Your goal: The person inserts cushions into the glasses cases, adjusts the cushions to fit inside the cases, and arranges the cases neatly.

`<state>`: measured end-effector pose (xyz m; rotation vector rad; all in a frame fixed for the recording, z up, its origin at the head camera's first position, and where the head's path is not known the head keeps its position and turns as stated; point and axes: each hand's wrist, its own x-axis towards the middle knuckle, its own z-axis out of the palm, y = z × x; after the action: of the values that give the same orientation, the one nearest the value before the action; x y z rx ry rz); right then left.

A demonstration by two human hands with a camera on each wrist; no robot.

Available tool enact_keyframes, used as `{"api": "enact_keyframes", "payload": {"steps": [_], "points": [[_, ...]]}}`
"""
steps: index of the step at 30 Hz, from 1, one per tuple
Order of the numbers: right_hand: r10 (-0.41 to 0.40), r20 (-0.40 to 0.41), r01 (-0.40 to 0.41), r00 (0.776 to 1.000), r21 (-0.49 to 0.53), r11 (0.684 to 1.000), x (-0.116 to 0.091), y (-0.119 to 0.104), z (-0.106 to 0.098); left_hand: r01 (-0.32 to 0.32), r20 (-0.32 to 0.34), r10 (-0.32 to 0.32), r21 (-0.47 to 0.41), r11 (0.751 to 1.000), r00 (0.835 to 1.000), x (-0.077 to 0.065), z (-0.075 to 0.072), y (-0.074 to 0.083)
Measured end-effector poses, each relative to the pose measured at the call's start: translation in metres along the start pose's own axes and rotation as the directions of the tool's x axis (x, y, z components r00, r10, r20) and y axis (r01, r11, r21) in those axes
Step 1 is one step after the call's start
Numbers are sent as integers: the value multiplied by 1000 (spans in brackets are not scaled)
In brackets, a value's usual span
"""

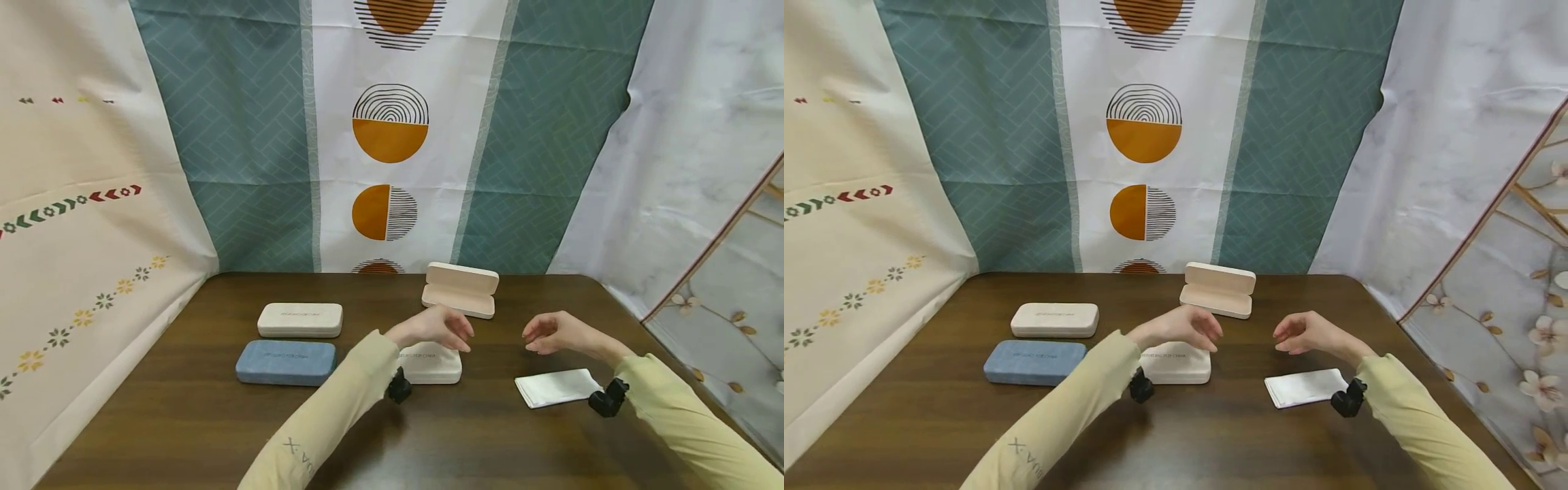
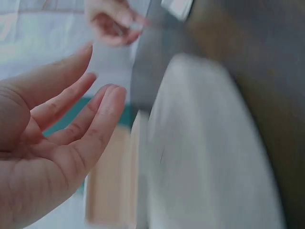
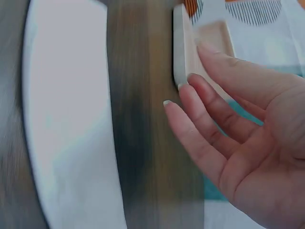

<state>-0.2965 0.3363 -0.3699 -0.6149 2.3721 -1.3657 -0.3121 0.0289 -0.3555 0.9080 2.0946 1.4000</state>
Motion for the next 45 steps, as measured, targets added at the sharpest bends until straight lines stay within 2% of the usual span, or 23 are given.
{"api": "enact_keyframes", "payload": {"steps": [4, 8, 11, 15, 21, 24, 27, 32, 35, 38, 42, 45], "points": [[0, 33, 2, 999, -74, 997, -11, 10, -14, 18, 13, -18, -10, 1000, 1000, 17, 30, 3], [-30, 61, 40, 998, -168, 985, -20, 18, -25, 55, -13, -54, 82, 995, 998, 30, 55, 3], [-49, 92, 65, 995, -189, 980, -24, 23, -30, 80, -38, -75, 142, 987, 996, 37, 69, 1], [-65, 119, 87, 991, -188, 978, -28, 32, -35, 99, -59, -91, 148, 984, 994, 43, 82, -1], [-115, 131, 141, 985, -205, 969, -34, 43, -39, 117, -83, -105, 169, 979, 991, 49, 94, -4], [-132, 138, 162, 981, -229, 960, -36, 46, -38, 136, -111, -118, 174, 975, 987, 51, 99, -5], [-127, 145, 163, 981, -276, 947, -39, 48, -36, 162, -152, -130, 220, 962, 980, 52, 105, -5], [-124, 143, 167, 982, -346, 923, -43, 47, -35, 206, -211, -133, 375, 904, 968, 54, 114, -3], [-117, 137, 157, 984, -339, 927, -44, 47, -36, 226, -220, -142, 428, 875, 965, 55, 118, -1], [-104, 129, 142, 986, -331, 933, -46, 50, -37, 228, -212, -148, 429, 874, 966, 56, 119, -2], [-75, 94, 103, 993, -334, 937, -47, 53, -37, 222, -189, -158, 391, 893, 969, 55, 120, -2], [-51, 65, 68, 997, -291, 954, -47, 50, -36, 215, -173, -162, 360, 908, 972, 53, 118, 1]]}}
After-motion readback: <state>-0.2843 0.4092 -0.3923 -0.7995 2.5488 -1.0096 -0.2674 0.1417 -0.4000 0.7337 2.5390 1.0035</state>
